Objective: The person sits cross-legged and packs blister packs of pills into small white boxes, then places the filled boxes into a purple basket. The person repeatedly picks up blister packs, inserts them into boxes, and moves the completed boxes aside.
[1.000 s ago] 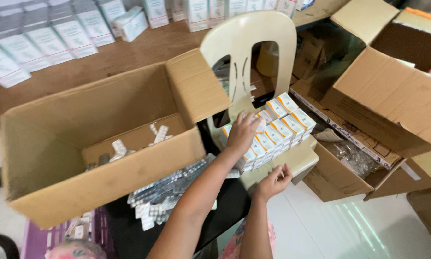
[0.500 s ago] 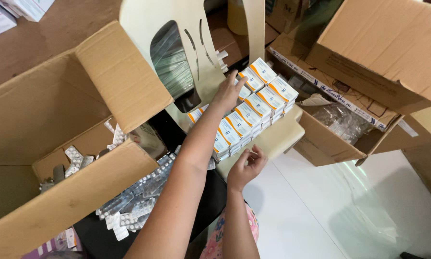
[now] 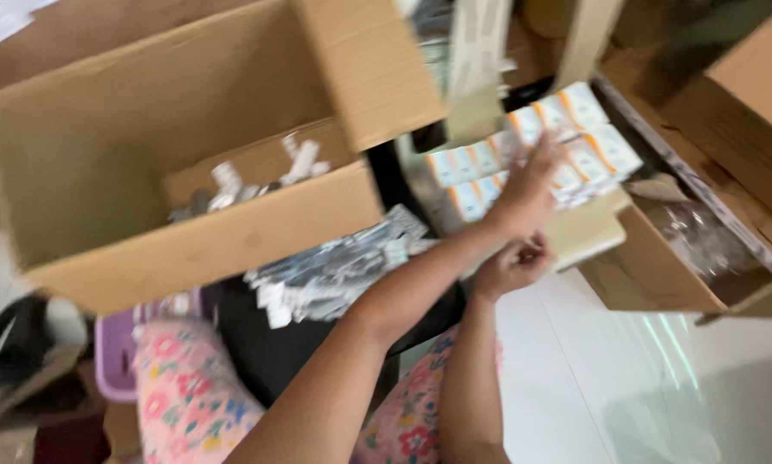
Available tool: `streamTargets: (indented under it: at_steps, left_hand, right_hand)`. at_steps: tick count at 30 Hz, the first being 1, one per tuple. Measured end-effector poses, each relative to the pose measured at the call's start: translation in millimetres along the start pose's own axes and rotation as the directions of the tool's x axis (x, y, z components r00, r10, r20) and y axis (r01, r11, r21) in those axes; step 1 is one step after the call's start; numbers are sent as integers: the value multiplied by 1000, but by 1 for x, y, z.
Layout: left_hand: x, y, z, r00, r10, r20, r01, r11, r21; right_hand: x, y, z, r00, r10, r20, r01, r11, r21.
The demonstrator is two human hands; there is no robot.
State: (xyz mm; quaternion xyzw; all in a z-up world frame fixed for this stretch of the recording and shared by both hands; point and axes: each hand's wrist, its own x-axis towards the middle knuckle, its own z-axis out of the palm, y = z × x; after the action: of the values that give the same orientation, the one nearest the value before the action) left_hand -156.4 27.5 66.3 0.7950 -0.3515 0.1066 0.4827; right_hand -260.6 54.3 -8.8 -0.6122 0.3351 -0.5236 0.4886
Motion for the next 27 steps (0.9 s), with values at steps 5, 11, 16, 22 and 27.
streamTargets:
  at_steps: [5,11,16,22,27]
  left_hand:
    - [-137,77,-156,981,72,180,-86,994,71]
    - [-273,57,-357,993,-89,-82,113,920,376]
    - [-396,33,-496,787,-141,-600,380,877,293]
    - [-517,-3,-572,419,-301,-857,639,768,42]
    - [-562,-60,-573,292,-379,-878,693,717,-78]
  right_hand:
    - [8,29,-10,979,-171,114,163,984,75]
    - [-10,31,-23,844,-423,331,443,896,16]
    - [-84,-43,-9,517,-642,566,652,724,225]
    - [-262,-163,23,15,-831,556,575,462,675]
    - [-417,-245,74,-121,-815,567,221,535,816]
